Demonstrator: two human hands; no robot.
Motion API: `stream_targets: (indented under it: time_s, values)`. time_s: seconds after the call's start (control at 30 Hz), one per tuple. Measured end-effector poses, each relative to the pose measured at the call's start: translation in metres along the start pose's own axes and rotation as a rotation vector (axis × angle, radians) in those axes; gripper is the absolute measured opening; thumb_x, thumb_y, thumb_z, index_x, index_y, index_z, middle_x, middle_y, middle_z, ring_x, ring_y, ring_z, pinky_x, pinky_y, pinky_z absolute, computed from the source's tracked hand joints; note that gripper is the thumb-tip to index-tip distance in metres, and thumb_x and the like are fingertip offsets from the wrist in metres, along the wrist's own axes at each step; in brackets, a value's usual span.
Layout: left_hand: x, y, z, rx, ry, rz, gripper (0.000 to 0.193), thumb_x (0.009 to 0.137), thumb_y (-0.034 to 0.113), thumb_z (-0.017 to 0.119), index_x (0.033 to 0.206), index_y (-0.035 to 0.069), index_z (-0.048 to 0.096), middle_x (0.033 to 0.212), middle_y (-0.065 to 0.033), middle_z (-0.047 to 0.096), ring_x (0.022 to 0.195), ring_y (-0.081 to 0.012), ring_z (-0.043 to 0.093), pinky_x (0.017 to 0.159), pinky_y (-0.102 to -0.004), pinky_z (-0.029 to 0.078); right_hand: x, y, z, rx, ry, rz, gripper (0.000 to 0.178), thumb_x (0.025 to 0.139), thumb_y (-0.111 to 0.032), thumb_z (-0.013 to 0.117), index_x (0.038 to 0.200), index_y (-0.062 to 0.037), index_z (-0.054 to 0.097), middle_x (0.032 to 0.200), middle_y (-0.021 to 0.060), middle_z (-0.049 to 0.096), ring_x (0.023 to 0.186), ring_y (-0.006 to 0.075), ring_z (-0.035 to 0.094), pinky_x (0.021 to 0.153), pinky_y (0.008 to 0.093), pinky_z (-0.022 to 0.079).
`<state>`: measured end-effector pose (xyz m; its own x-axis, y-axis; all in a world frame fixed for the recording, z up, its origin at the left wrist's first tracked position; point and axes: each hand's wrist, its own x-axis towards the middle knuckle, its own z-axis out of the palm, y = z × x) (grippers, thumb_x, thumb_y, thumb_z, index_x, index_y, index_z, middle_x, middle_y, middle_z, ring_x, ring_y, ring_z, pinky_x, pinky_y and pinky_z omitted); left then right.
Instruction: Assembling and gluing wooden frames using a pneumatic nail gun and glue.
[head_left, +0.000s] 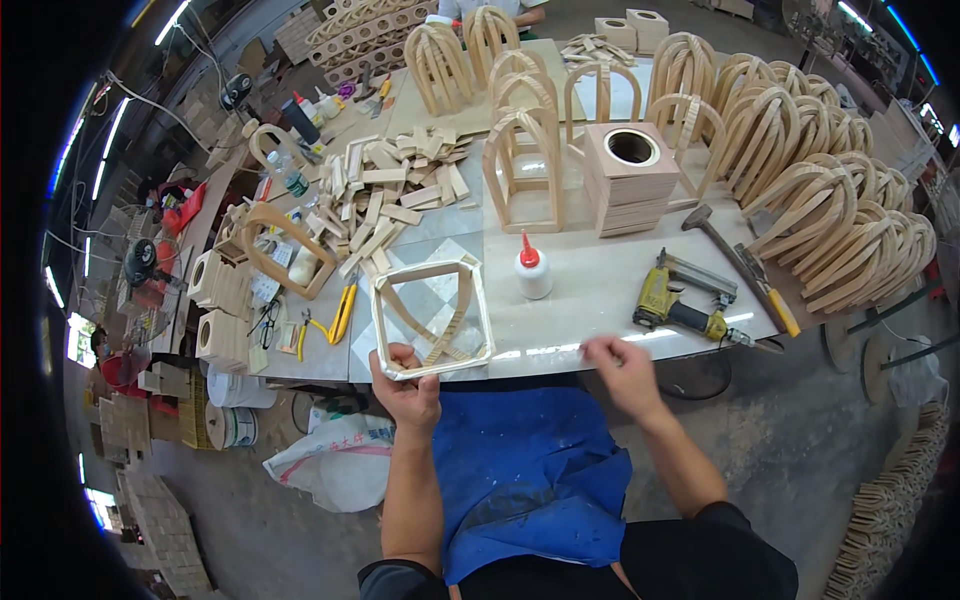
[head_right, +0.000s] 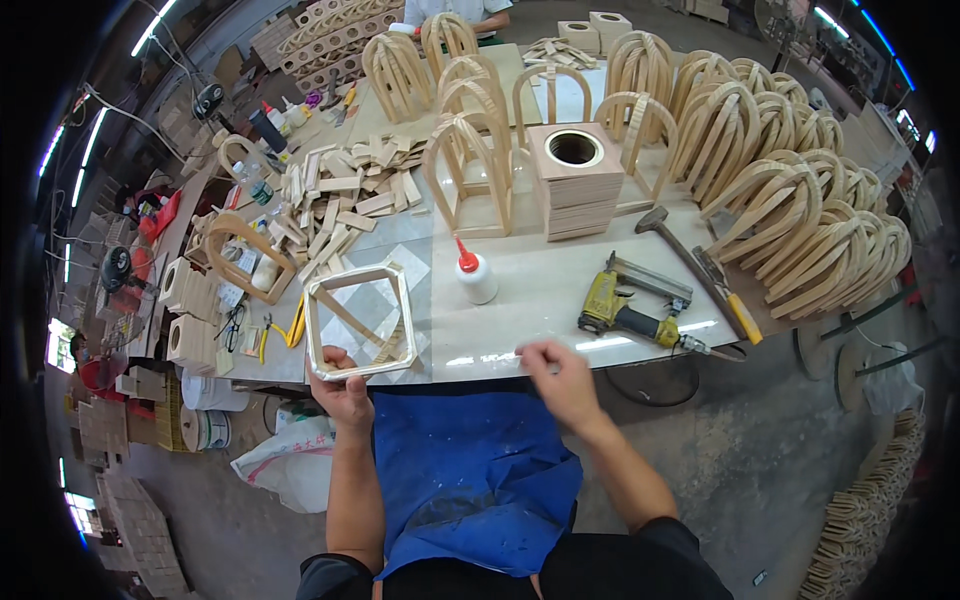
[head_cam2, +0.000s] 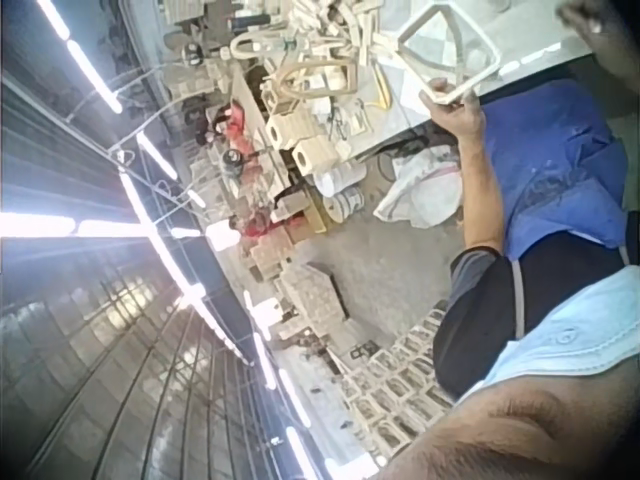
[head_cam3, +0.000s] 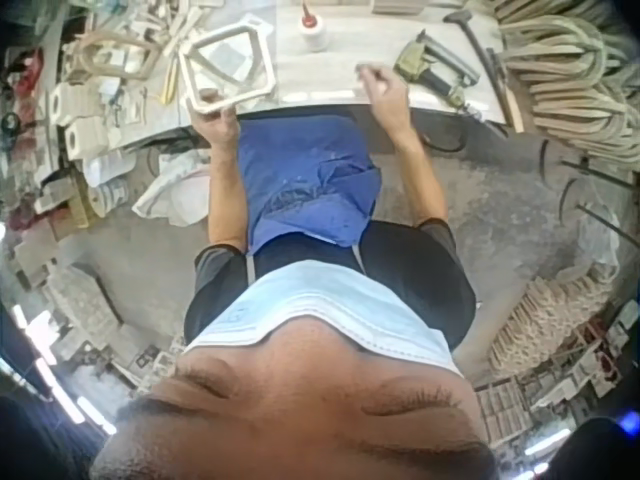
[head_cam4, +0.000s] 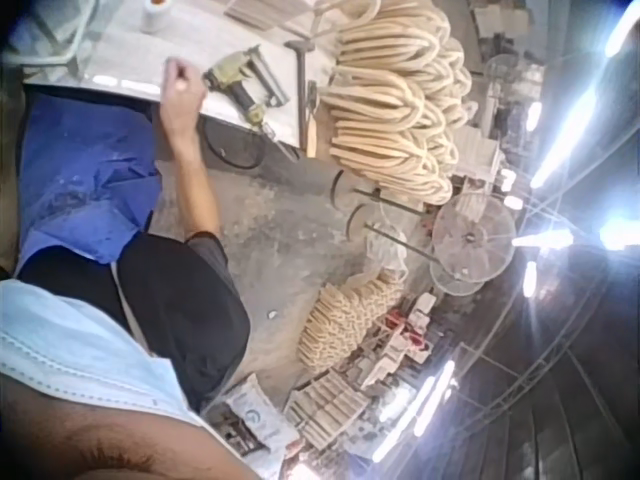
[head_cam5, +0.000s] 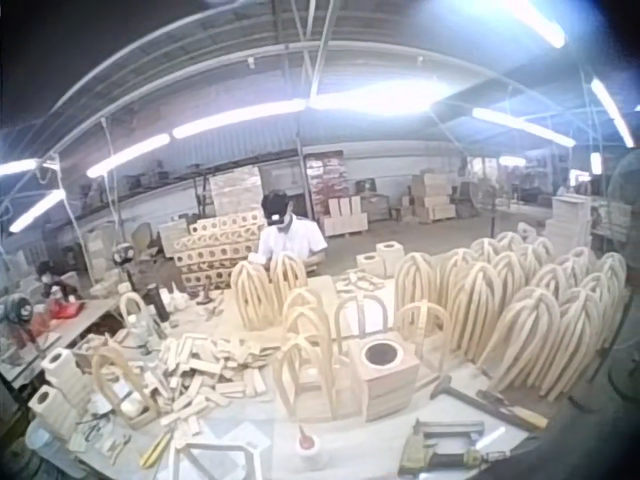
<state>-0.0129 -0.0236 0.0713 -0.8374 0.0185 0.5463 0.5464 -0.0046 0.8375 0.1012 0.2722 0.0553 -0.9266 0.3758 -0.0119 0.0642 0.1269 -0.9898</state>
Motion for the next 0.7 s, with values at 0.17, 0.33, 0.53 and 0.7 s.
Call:
stream_targets:
  time_s: [0.17, 0.33, 0.53, 0.7]
  values:
    - [-0.001, 0.005, -0.002, -0.011, -0.002, -0.058, 0.055, 0.088, 0.044, 0.085, 0.113, 0.006, 0.054, 0.074, 0.0059, 0.043, 0.061, -0.0056, 0.035, 0.058, -0.021, 0.03, 0.125, -0.052, -0.052, -0.597, 0.444, -0.711, 0.025, 0.091, -0.008, 0.069, 0.116, -0.0057, 0.073, 0.11, 0.0091, 0.073, 0.102, 0.0287, 0.066, 0.091, 0.037, 0.052]
    - [-0.001, 0.004, -0.005, -0.075, 0.011, -0.129, 0.055, 0.086, 0.041, 0.087, 0.113, 0.007, 0.054, 0.075, 0.0053, 0.045, 0.061, -0.0058, 0.037, 0.059, -0.021, 0.032, 0.218, -0.06, -0.106, -1.08, 0.299, -0.874, 0.03, 0.088, -0.008, 0.071, 0.118, -0.0059, 0.073, 0.113, 0.0089, 0.074, 0.106, 0.032, 0.065, 0.095, 0.0411, 0.052]
    - [-0.011, 0.01, -0.014, -0.094, 0.007, -0.136, 0.053, 0.084, 0.036, 0.089, 0.113, 0.008, 0.055, 0.079, 0.0046, 0.049, 0.063, -0.0061, 0.041, 0.06, -0.0209, 0.036, 0.233, -0.088, -0.129, -1.083, -0.079, -0.668, 0.032, 0.088, -0.009, 0.072, 0.119, -0.0032, 0.074, 0.115, 0.0089, 0.074, 0.106, 0.0341, 0.065, 0.095, 0.0424, 0.051]
    - [-0.014, 0.021, -0.024, 0.022, -0.044, -0.138, 0.05, 0.082, 0.025, 0.091, 0.114, 0.01, 0.056, 0.085, -0.0003, 0.059, 0.065, -0.0103, 0.049, 0.062, -0.0247, 0.045, 0.205, -0.127, -0.111, -1.057, -0.083, -0.598, 0.032, 0.087, -0.009, 0.074, 0.118, -0.0015, 0.073, 0.114, 0.0085, 0.074, 0.105, 0.0331, 0.065, 0.095, 0.0416, 0.051]
